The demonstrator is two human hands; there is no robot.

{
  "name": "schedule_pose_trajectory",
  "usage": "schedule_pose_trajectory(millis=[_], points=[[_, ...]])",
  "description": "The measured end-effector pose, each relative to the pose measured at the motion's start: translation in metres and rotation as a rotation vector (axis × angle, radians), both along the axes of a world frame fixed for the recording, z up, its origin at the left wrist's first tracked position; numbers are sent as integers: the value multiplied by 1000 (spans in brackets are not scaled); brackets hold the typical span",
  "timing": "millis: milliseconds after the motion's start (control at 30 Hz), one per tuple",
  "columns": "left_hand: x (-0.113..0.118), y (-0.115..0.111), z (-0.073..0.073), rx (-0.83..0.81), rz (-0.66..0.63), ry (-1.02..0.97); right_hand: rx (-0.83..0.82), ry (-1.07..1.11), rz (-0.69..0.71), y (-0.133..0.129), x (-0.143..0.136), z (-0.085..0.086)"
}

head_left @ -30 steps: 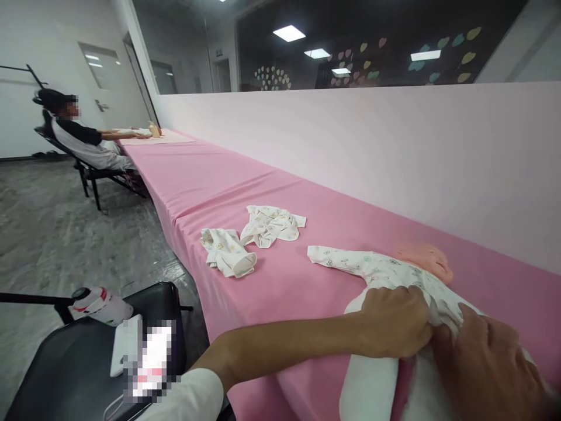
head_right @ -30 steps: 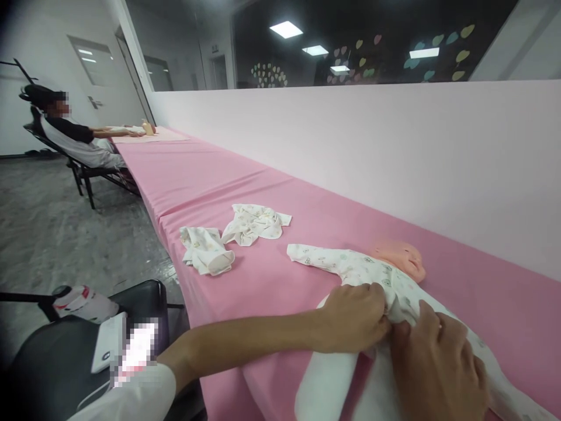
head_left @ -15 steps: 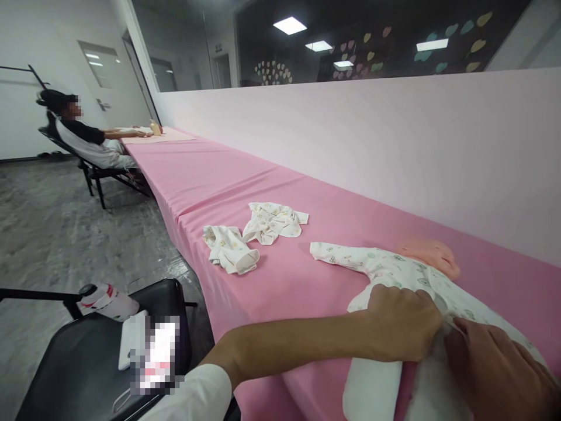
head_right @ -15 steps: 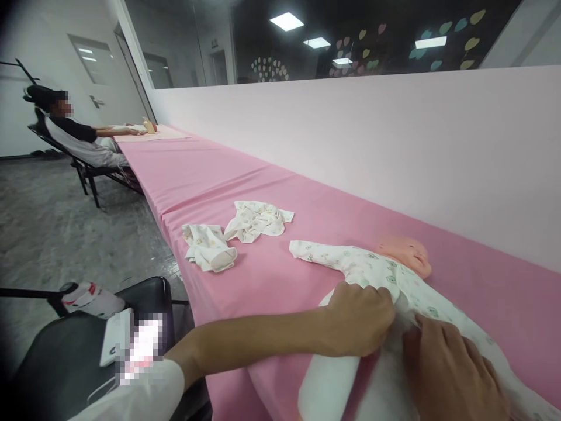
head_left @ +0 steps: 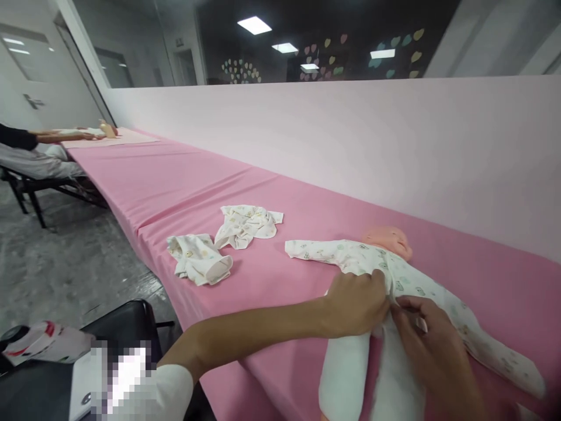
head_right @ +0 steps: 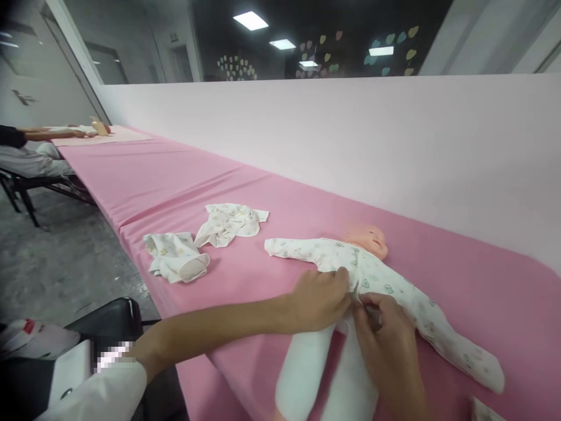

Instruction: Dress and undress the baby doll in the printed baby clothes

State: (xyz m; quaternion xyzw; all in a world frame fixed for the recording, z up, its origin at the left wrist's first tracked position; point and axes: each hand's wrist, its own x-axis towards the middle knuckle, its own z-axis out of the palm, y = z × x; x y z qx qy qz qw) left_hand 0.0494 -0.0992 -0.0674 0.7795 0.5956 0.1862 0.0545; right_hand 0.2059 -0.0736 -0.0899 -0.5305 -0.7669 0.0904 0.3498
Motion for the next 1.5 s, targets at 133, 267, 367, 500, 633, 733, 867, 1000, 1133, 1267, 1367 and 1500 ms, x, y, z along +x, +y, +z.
schedule_pose_trajectory(millis=[133, 267, 367, 500, 633, 733, 867, 1000, 1133, 1267, 1367, 1500], points=[[-1, 0, -13, 48, 27, -63, -7, 13, -18, -3, -2, -9], [-1, 1, -21, 79, 26, -107, -80, 157, -1, -11, 0, -3], [-1, 1, -22, 111, 23, -125, -197, 334, -22, -19, 1, 4], [1, 1, -23, 146, 32, -130, -322, 465, -58, -24, 0, 5], [6, 2, -26, 197, 28, -75, -328, 511, -61, -23, -3, 0], [10, 2, -28, 213, 17, -43, -311, 513, -68, -23, -5, -1], [12, 3, -30, 237, 11, -34, -299, 483, -80, -27, -7, 1], [12, 3, -33, 246, 8, -41, -262, 447, -50, -36, -7, 2], [12, 4, -34, 235, 11, -23, -259, 516, -15, -41, -8, 1], [12, 4, -36, 235, 18, -6, -247, 527, -9, -42, -9, 0], [13, 3, -36, 226, 7, -30, -244, 503, 8, -42, -10, -1], [9, 3, -27, 120, 0, -224, -239, 451, 53, -43, -11, -2]])
